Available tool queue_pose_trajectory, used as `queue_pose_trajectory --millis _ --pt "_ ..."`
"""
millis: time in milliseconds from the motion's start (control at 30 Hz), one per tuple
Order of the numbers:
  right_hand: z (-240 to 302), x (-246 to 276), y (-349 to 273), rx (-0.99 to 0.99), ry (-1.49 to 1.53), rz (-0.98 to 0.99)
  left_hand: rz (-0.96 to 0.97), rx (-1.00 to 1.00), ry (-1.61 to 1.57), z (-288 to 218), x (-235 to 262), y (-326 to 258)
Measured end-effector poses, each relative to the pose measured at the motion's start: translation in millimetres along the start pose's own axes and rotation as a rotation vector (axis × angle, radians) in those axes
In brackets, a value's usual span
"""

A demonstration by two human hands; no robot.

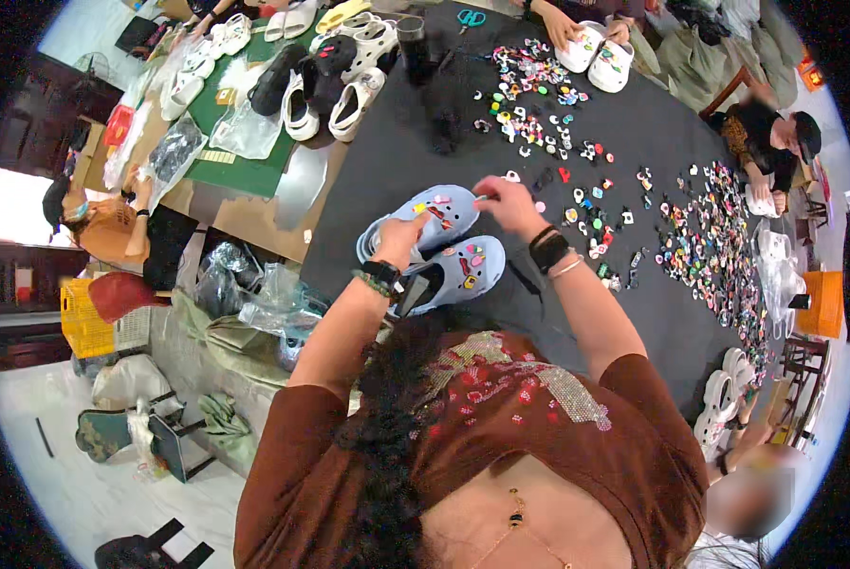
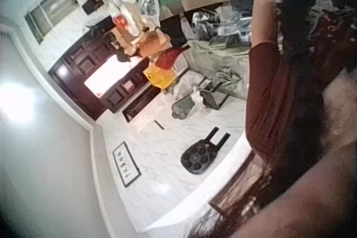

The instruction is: Attaching decorative charms and accessories to rubber clogs.

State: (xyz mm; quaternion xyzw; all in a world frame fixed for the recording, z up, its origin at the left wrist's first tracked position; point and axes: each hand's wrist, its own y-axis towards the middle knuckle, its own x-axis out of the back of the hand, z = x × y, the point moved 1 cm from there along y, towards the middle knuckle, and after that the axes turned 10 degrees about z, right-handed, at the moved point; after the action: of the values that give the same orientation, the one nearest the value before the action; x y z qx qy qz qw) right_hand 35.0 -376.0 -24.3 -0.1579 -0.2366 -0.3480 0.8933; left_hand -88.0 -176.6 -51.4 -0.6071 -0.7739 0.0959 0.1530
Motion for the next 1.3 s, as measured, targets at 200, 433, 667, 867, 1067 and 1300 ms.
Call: queue_pose_trajectory --millis 200,433,667,867,1067,1300 --pt "6 -34 27 0.081 0.002 0.094 -0.089 0.259 -0.057 -1 -8 3" --pt "2 -36 50 0.069 -0.229 0.178 -0.125 0.253 -0.016 -1 -13 -2" --pt "7 -40 73 0.03 -0.432 0.396 -0.087 0.281 -0.053 -6 -11 -10" --pt "2 -40 87 -0.021 -0.547 0.474 -0.073 0.315 0.03 -19 -11 -12" --pt "9 -29 90 -0.194 -0.408 0.632 -0.081 0.316 -0.048 -8 -9 -10" --pt "3 -39 82 -0.108 -0.492 0.465 -0.083 0.315 -0.054 -15 -13 -8"
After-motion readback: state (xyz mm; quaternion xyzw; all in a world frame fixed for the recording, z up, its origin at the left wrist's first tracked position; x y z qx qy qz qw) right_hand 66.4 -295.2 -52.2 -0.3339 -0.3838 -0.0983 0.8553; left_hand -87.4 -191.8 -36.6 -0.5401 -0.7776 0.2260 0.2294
